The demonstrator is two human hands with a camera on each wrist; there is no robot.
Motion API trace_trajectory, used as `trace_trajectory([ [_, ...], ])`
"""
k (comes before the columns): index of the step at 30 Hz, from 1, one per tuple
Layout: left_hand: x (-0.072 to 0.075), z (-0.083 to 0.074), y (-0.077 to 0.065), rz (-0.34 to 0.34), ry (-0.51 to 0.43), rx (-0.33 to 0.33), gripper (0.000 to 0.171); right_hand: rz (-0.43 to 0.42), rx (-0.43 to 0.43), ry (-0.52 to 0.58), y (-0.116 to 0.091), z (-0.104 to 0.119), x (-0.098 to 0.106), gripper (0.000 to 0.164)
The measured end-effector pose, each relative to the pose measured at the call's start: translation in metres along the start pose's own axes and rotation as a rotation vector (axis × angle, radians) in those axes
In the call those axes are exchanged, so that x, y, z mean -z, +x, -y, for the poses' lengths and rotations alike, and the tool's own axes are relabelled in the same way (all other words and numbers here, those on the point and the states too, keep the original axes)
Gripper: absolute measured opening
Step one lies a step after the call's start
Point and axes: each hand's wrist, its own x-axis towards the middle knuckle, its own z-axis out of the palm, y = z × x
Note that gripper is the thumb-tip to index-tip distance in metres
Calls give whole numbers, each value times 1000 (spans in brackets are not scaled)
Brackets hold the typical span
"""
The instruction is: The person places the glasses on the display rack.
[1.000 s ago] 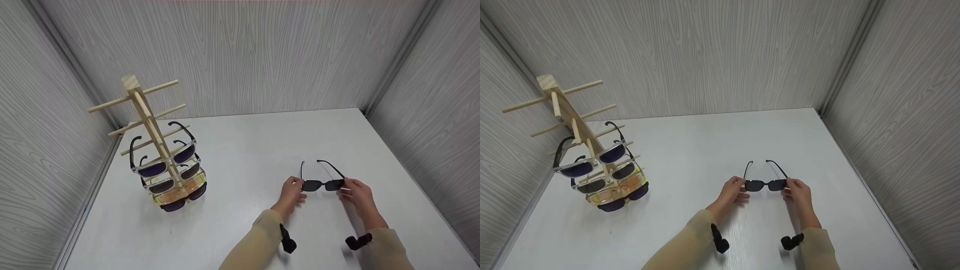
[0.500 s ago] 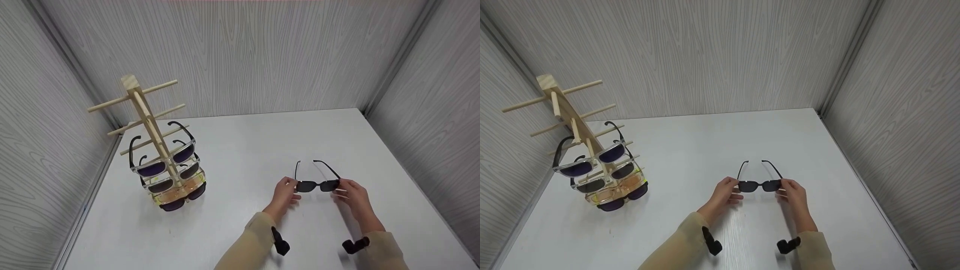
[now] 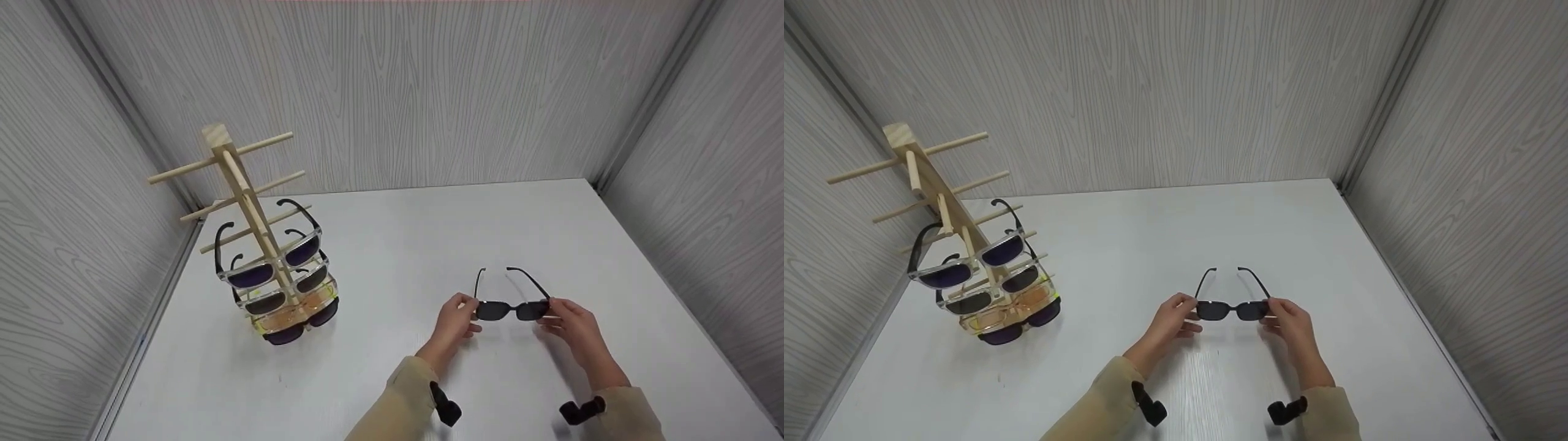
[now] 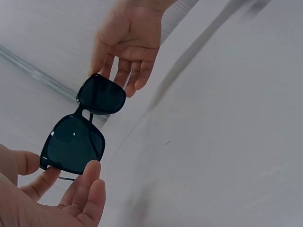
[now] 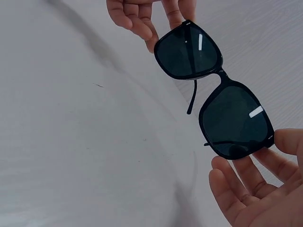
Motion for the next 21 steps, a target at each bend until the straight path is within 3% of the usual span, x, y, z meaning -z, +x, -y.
trace_trajectory([
  [14, 18, -2, -16, 25, 5, -71, 23, 23, 37, 76, -12, 3, -12, 34],
  [21, 27, -2, -25, 12, -26, -127, 24, 37, 89, 67, -17, 7, -22, 42],
])
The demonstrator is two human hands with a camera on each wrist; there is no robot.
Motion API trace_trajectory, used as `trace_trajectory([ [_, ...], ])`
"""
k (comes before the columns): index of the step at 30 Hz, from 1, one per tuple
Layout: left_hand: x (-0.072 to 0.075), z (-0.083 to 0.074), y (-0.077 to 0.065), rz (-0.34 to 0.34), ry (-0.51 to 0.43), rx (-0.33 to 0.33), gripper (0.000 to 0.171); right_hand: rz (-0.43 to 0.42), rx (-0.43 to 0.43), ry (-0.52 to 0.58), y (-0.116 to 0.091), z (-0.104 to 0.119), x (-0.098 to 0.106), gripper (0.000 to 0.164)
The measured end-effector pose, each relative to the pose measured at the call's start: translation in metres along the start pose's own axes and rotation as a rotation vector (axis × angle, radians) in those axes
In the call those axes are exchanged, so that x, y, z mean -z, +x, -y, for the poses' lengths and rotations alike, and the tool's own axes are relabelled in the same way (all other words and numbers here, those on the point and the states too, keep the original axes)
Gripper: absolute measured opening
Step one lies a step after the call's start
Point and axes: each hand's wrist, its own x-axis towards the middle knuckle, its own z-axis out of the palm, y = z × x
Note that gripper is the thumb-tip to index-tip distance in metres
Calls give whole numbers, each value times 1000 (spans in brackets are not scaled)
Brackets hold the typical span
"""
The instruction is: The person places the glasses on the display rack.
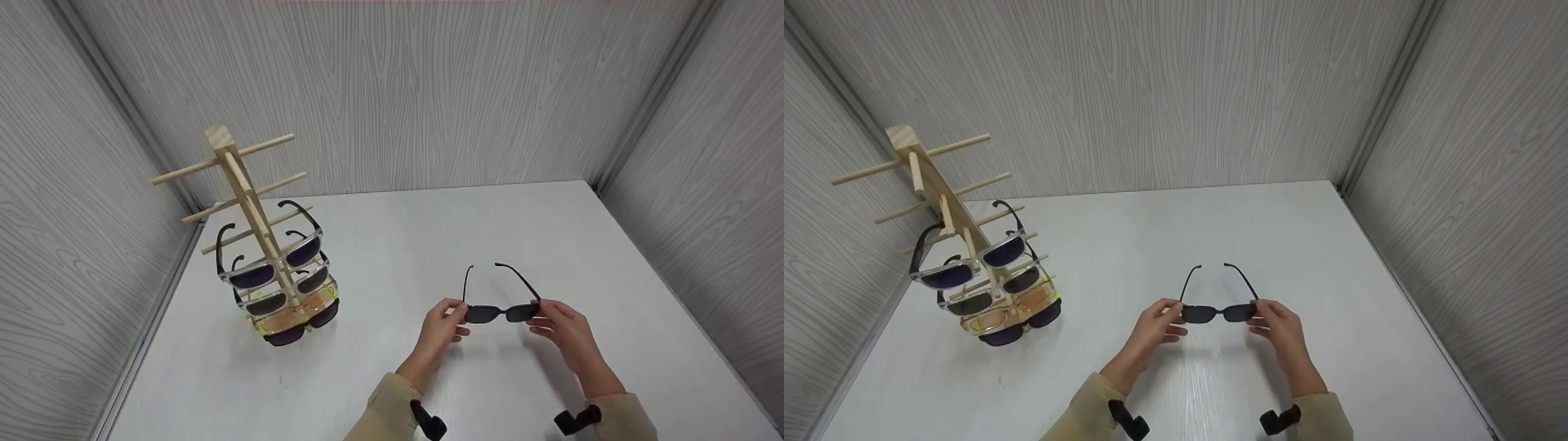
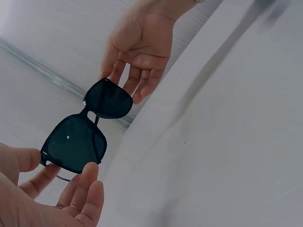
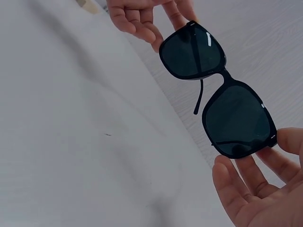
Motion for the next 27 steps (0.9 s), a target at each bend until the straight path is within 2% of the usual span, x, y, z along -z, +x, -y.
trace_trajectory([
  [6, 7, -3, -8, -13, -43, -36, 26, -5, 17, 19, -1, 5, -14, 49],
  [12, 16, -6, -18, -15, -37, -55, 29, -12, 34, 56, -4, 8, -25, 45],
  [16, 21, -9, -22, -23, -39, -67, 30, 4, 57, 55, -6, 9, -32, 48],
  [27, 34, -19, -35, -54, 12, -184, 31, 20, 100, 117, -10, 16, -51, 41],
])
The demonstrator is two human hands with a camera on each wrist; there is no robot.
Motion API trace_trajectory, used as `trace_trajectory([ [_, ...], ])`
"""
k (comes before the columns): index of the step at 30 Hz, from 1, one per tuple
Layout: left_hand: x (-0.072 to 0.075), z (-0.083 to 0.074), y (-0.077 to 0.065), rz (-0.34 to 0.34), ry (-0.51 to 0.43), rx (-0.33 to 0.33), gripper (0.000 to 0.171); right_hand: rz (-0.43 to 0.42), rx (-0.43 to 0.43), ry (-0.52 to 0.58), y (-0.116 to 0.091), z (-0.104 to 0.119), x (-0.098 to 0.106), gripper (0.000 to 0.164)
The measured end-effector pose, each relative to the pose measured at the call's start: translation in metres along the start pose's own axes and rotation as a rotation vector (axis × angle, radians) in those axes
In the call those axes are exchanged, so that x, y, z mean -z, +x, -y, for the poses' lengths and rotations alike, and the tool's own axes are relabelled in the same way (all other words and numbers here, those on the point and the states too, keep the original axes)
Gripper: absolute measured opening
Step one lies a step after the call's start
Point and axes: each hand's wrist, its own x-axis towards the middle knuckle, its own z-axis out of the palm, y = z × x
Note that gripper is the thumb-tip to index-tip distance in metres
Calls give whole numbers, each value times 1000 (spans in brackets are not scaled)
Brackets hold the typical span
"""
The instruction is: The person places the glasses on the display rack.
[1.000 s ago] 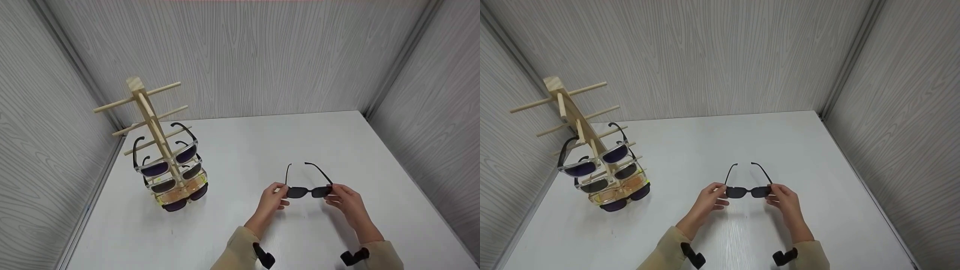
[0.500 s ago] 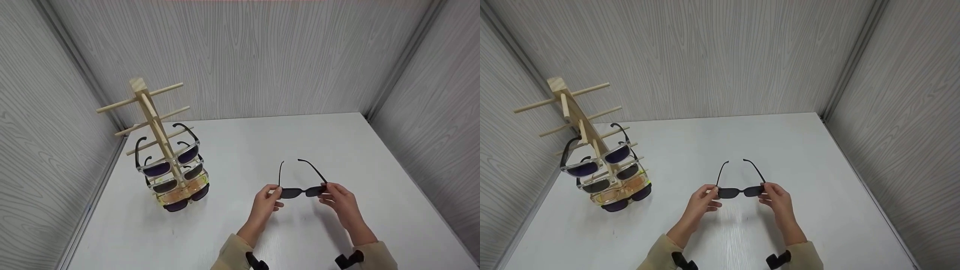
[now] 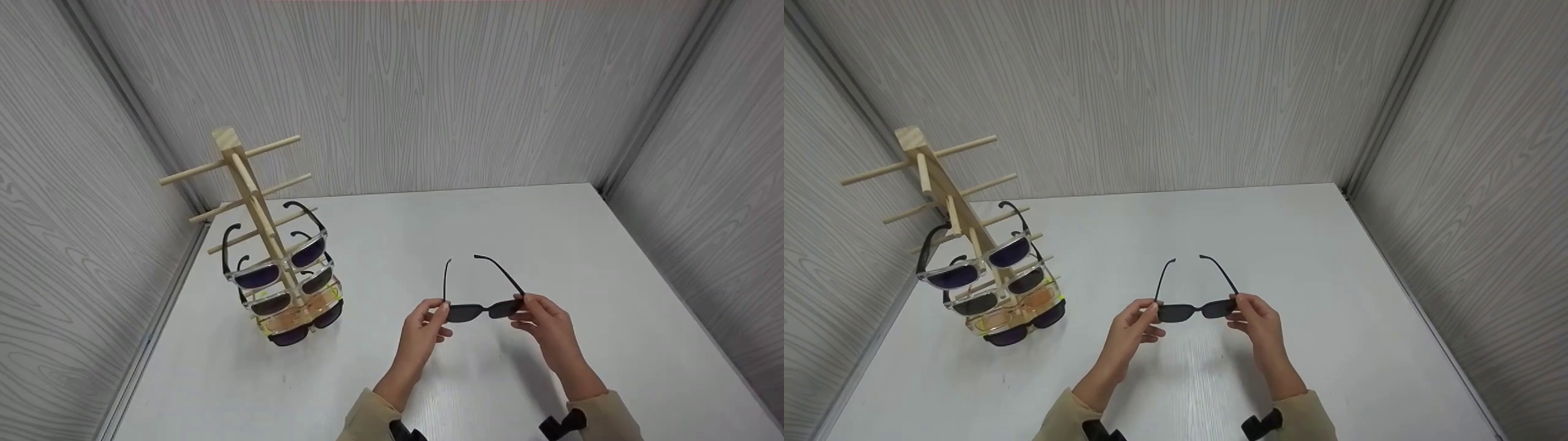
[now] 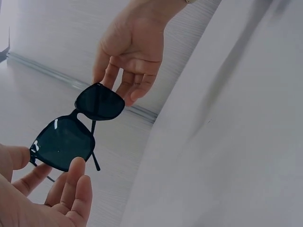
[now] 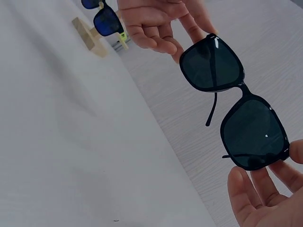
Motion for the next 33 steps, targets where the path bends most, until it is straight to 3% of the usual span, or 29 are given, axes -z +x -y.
trace_trajectory([
  [13, 24, -13, -11, -44, 19, -41, 31, 57, 48, 55, 0, 6, -30, 44],
  [22, 39, -24, -19, -77, 31, -118, 33, 126, 122, 111, -2, 11, -49, 36],
  [33, 56, -41, -25, -113, 94, -155, 35, 185, 154, 133, 0, 23, -72, 35],
])
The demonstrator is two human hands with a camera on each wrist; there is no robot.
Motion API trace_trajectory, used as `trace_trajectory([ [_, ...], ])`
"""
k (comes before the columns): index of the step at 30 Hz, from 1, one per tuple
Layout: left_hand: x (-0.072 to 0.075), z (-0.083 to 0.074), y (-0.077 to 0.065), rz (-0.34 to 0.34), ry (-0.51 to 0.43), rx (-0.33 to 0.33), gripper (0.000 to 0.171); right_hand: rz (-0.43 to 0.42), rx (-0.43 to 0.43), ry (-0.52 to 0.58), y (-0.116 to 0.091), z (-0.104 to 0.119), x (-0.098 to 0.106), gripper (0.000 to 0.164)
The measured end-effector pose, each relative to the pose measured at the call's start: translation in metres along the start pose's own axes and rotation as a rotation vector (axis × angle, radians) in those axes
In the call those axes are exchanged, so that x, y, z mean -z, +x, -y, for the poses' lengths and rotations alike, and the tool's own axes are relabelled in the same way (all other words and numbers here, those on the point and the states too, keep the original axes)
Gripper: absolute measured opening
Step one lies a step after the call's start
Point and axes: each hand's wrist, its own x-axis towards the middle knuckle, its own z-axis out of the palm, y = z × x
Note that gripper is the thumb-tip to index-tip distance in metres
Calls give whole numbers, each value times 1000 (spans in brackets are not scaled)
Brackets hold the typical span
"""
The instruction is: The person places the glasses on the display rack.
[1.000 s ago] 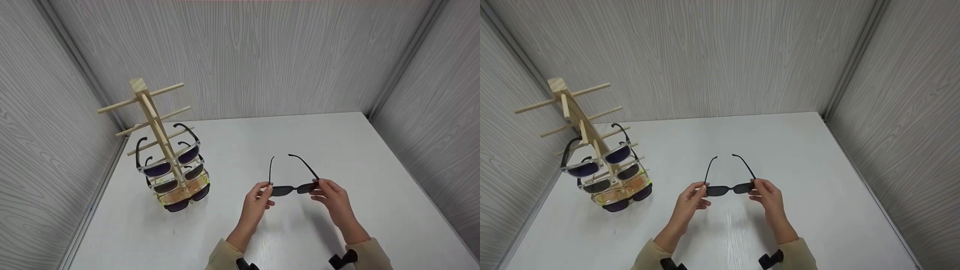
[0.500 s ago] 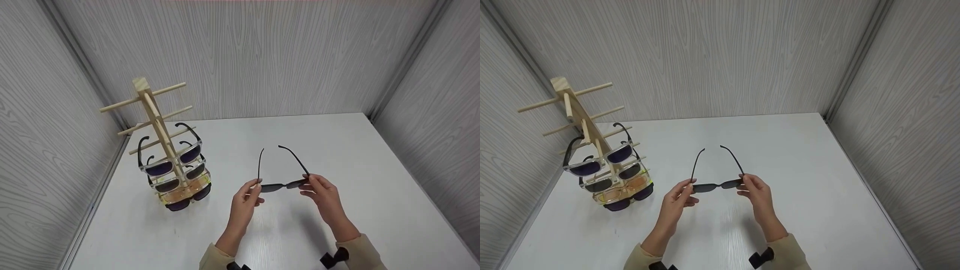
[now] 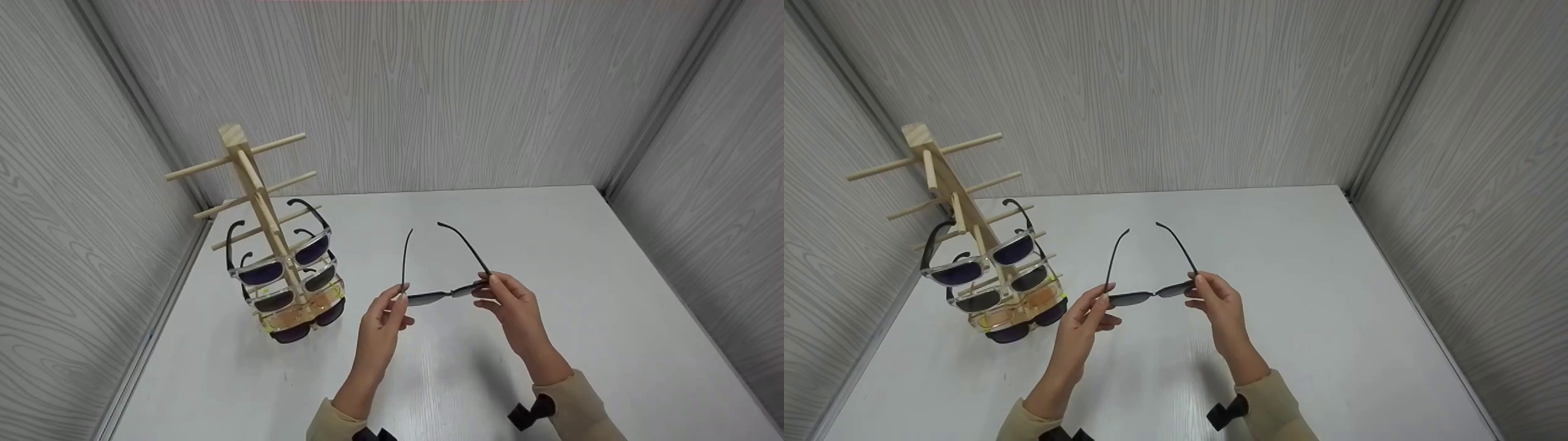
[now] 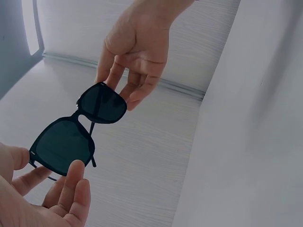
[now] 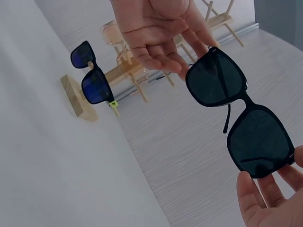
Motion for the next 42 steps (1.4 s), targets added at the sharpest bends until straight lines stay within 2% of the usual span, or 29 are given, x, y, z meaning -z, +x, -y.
trace_trajectory([
  [7, 12, -13, -1, -3, 22, -14, 33, 42, 18, -2, 5, 4, -10, 32],
  [21, 27, -22, -8, -17, 80, -36, 34, 112, 12, 21, 11, 7, -24, 25],
  [29, 36, -60, -20, -41, 92, -88, 30, 138, 18, 31, 18, 10, -39, 23],
  [33, 40, -68, -22, -66, 99, -82, 30, 164, 29, 33, 23, 13, -46, 25],
  [42, 46, -77, -22, -131, 148, -145, 29, 216, 40, 27, 32, 23, -58, 23],
])
